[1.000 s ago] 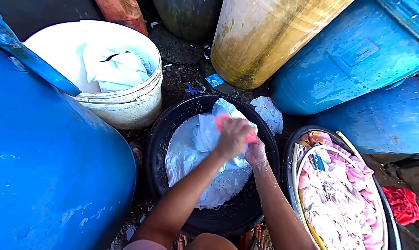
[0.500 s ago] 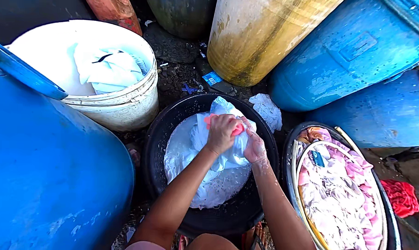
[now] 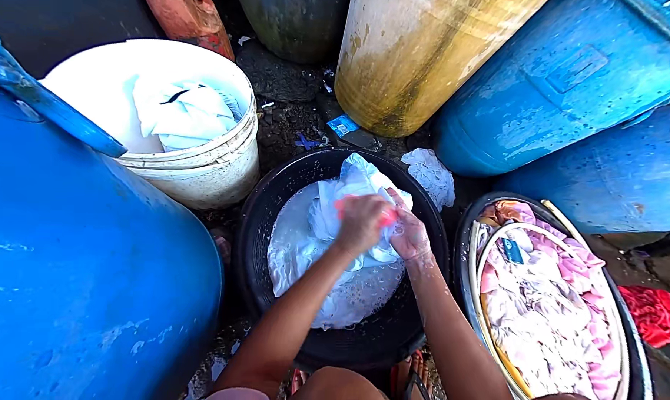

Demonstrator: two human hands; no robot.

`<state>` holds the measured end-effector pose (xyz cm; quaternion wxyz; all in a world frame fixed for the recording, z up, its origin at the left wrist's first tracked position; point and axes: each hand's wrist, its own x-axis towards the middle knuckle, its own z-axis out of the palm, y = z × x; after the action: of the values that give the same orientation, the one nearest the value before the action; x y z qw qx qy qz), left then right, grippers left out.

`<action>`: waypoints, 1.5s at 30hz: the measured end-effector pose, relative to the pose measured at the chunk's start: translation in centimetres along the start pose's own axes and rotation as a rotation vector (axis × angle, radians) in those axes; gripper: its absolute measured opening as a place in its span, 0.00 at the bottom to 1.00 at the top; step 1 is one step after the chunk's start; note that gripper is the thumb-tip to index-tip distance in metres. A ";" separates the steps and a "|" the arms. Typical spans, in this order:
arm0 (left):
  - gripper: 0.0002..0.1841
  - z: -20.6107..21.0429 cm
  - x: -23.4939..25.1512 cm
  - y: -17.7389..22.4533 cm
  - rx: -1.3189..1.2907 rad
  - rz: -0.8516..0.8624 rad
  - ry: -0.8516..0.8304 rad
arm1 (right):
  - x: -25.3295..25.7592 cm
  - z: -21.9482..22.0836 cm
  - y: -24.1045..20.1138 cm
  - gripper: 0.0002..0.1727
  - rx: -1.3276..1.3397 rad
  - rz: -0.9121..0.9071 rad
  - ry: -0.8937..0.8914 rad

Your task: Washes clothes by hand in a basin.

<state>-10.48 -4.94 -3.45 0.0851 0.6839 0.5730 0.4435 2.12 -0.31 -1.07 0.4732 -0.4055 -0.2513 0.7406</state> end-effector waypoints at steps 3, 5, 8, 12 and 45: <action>0.24 -3.9 1.3 -4.9 0.159 -0.443 -0.164 | 0.1 -0.6 -1.0 0.25 0.015 0.002 -0.085; 0.27 -5.3 1.1 -5.3 0.231 -0.642 -0.134 | 0.2 -1.3 -0.9 0.26 0.018 -0.002 -0.061; 0.30 -5.6 1.3 -4.3 0.256 -0.759 -0.111 | 0.4 -1.3 -0.7 0.26 0.006 -0.013 -0.030; 0.30 -5.1 1.5 -3.2 0.205 -0.828 -0.072 | 0.6 -0.5 -1.6 0.24 -0.158 0.019 0.104; 0.17 0.9 -1.6 -1.4 -0.077 -0.175 0.090 | -0.3 -3.1 -3.9 0.17 -1.041 -0.421 0.311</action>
<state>-10.72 -5.51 -5.67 0.1238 0.6069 0.6164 0.4861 6.70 1.05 0.33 0.3800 -0.6299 -0.5852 0.3412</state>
